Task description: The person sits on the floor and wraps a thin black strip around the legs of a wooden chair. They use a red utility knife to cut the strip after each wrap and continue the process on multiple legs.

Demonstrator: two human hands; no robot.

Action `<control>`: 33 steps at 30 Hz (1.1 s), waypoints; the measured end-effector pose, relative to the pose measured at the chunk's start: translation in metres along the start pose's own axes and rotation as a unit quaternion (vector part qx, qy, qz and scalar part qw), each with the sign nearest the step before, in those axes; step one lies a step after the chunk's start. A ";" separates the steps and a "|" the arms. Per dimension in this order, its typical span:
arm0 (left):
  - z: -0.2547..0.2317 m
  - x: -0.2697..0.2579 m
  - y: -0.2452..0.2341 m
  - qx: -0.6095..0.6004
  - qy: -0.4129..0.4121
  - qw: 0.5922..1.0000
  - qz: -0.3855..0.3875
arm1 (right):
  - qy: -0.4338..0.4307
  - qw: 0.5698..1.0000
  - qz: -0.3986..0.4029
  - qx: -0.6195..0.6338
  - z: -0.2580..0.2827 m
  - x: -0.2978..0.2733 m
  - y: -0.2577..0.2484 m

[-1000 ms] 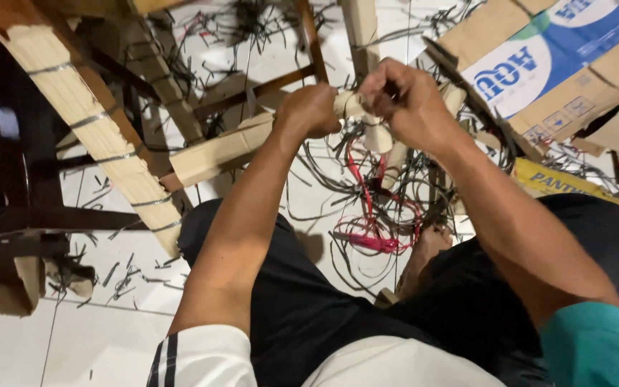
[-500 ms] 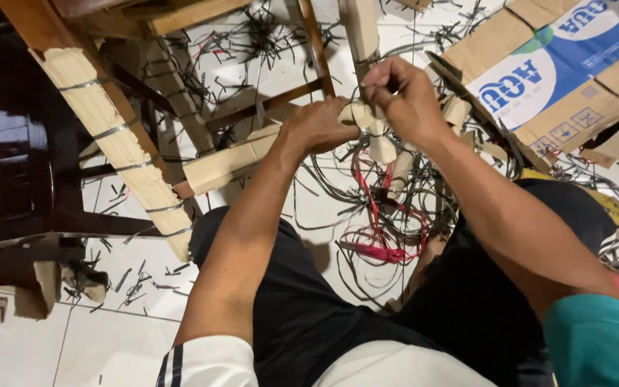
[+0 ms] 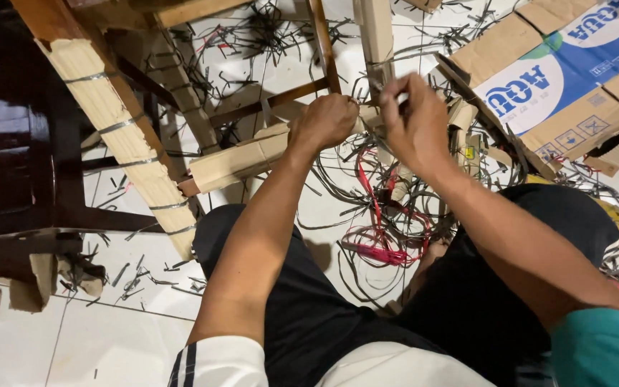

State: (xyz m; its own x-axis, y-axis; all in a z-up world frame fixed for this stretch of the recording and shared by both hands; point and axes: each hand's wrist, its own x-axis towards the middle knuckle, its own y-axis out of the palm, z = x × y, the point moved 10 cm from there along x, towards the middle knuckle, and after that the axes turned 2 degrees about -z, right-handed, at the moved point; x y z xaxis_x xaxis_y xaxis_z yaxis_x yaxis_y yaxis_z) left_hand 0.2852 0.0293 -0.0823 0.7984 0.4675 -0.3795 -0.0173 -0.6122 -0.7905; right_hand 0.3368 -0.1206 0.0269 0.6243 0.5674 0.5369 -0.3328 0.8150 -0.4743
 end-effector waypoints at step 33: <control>-0.010 -0.019 -0.039 -0.156 0.009 0.985 -0.071 | 0.319 0.925 0.150 0.143 -0.048 -0.121 0.093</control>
State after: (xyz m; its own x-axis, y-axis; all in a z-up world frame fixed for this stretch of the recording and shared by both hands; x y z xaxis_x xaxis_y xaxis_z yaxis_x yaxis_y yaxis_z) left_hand 0.2767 0.0376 -0.0387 0.7898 0.5533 -0.2647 0.2795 -0.7088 -0.6477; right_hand 0.2643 -0.1192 -0.1157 0.7330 0.6628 -0.1531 -0.6751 0.6814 -0.2828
